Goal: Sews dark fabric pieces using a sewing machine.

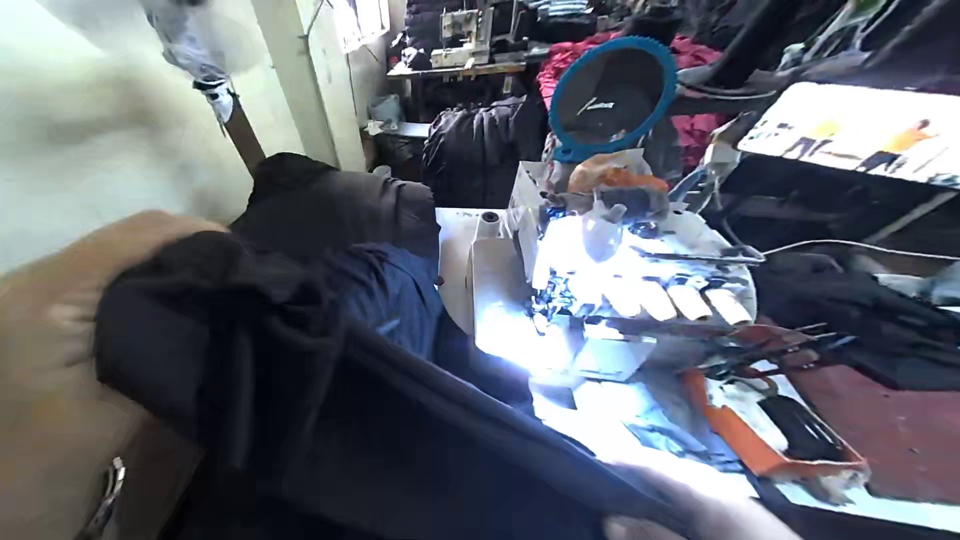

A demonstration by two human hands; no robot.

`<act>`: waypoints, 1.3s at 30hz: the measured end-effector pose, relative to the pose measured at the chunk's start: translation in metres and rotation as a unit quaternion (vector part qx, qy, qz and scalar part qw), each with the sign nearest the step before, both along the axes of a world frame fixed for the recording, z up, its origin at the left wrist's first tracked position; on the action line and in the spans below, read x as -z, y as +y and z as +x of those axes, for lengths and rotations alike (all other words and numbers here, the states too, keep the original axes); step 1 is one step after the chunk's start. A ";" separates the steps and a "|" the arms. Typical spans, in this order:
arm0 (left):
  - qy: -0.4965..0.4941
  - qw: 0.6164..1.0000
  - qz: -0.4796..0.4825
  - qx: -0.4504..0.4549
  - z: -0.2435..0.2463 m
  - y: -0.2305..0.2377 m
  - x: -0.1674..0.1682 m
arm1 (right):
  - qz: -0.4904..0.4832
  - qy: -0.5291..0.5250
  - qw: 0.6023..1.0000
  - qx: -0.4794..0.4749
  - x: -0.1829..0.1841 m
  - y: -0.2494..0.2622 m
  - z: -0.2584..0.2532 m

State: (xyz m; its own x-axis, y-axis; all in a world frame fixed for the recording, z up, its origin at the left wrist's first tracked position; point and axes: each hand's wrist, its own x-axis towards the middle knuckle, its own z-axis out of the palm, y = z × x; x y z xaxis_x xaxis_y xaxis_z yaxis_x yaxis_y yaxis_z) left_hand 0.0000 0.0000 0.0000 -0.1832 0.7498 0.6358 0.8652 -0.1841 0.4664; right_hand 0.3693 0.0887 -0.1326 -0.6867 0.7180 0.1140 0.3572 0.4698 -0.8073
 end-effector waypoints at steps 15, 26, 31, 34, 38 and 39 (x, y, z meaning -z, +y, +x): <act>0.055 0.949 -0.091 0.297 0.106 0.155 0.174 | 0.023 0.007 0.963 0.269 0.061 0.070 -0.041; -0.055 0.913 -0.176 0.363 0.085 0.173 0.190 | -0.154 0.095 0.967 0.182 0.059 0.077 -0.019; 0.075 0.954 -0.022 0.289 0.085 0.158 0.203 | -0.235 0.150 0.923 0.265 0.062 0.075 -0.020; 0.150 0.935 0.047 0.317 0.100 0.143 0.229 | -0.282 0.223 0.897 0.257 0.060 0.075 -0.021; 0.172 0.935 0.058 0.304 0.093 0.152 0.247 | -0.252 0.222 0.903 0.267 0.055 0.077 -0.022; 0.146 0.935 0.041 0.320 0.090 0.153 0.243 | -0.243 0.211 0.907 0.271 0.056 0.077 -0.022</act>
State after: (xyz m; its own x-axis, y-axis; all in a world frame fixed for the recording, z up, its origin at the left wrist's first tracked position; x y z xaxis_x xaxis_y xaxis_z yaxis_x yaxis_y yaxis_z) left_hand 0.0900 0.1532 -0.2429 0.4760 0.5933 0.6491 0.6544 -0.7321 0.1892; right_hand 0.3474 0.1660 -0.1882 -0.1858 0.9731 -0.1360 0.0402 -0.1308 -0.9906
